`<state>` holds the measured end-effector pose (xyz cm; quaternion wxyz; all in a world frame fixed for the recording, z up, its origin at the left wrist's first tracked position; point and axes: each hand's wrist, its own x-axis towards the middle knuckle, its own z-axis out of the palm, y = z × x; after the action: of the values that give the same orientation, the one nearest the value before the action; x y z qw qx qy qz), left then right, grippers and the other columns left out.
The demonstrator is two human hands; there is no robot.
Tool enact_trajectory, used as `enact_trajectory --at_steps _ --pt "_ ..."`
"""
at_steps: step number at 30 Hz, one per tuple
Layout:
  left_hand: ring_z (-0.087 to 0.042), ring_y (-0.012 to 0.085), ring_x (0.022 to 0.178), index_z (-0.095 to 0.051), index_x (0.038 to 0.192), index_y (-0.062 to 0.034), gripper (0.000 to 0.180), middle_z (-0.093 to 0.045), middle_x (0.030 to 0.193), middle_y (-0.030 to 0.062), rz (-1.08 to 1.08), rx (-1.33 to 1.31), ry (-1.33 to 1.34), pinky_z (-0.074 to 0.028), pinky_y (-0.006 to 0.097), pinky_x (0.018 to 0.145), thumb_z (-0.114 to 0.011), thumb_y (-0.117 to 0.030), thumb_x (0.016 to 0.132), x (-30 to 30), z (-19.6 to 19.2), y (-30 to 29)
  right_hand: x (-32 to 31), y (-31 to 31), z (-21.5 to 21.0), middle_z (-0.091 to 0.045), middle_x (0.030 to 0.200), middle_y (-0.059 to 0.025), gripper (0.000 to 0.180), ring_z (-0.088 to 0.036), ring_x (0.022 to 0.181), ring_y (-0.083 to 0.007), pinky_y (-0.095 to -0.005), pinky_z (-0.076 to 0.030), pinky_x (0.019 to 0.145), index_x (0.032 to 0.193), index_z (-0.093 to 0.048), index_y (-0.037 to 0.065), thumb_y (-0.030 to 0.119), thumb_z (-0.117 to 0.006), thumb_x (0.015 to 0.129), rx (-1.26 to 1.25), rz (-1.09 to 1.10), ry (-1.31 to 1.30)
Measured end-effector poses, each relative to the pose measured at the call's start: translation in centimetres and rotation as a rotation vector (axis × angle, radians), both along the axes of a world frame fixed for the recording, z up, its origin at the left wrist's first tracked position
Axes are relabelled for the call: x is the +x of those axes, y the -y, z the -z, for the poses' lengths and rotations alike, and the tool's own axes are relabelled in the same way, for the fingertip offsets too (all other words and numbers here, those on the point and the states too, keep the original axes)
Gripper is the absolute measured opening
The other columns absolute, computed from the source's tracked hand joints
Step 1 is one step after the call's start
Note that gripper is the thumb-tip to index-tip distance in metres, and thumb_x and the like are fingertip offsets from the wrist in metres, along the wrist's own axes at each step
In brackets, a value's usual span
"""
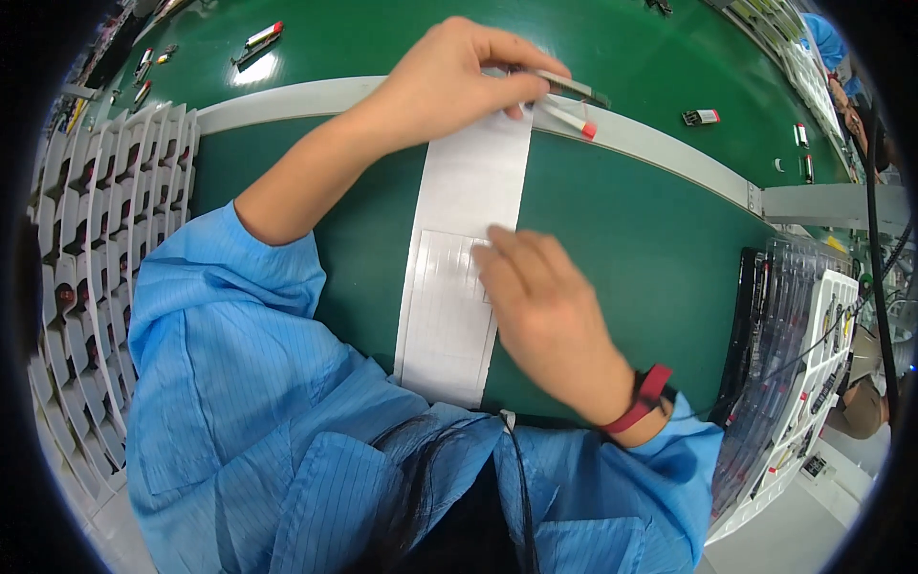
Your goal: The person assembles small electronic components by placing batteries into plastic casings by hand at a factory workstation.
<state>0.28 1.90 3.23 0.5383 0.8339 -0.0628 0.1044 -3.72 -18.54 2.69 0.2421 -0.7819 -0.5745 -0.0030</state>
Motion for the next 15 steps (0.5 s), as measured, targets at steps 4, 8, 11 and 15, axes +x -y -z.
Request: enact_trajectory --at_steps 4,8,11,15 --pt "-0.061 0.0122 0.066 -0.060 0.101 0.0072 0.024 -0.064 0.081 0.0126 0.146 -0.479 -0.242 -0.051 0.022 0.064 -0.059 -0.004 0.079 -0.7 1.2 1.1 -0.2 -1.2 -1.8 -0.058 0.081 -0.0141 0.021 -0.058 0.080 -0.0271 -0.0348 -0.047 0.070 0.087 -0.054 -0.001 -0.003 -0.062 0.067 -0.082 0.114 -0.154" --pt "-0.063 0.0134 0.071 -0.057 0.105 0.0083 0.027 -0.063 0.089 0.0159 0.163 -0.654 -0.435 -0.052 0.022 0.069 -0.057 -0.007 0.082 -0.8 2.1 1.4 2.5 -3.1 -1.9 -0.056 0.070 -0.0137 0.019 -0.058 0.063 -0.0263 -0.0338 -0.048 0.062 0.085 -0.052 -0.001 -0.003 -0.062 0.069 -0.163 0.103 -0.678" --pt "-0.064 0.0145 0.074 -0.057 0.105 0.0083 0.027 -0.063 0.090 0.0169 0.171 -0.653 -0.498 -0.052 0.023 0.071 -0.056 -0.008 0.084 -0.9 2.2 1.8 3.4 -3.5 -2.5 -0.056 0.071 -0.0131 0.017 -0.057 0.066 -0.0265 -0.0327 -0.048 0.063 0.083 -0.050 -0.002 -0.002 -0.062 0.070 -0.245 0.125 -0.773" --pt "-0.064 0.0170 0.078 -0.056 0.106 0.0094 0.027 -0.062 0.091 0.0181 0.153 -0.715 -0.495 -0.052 0.024 0.076 -0.053 -0.007 0.084 -0.3 2.9 2.0 1.0 -1.3 -1.8 -0.054 0.075 -0.0095 0.018 -0.053 0.065 -0.0256 -0.0315 -0.048 0.064 0.081 -0.051 0.000 0.000 -0.057 0.065 -0.095 -0.098 0.006"
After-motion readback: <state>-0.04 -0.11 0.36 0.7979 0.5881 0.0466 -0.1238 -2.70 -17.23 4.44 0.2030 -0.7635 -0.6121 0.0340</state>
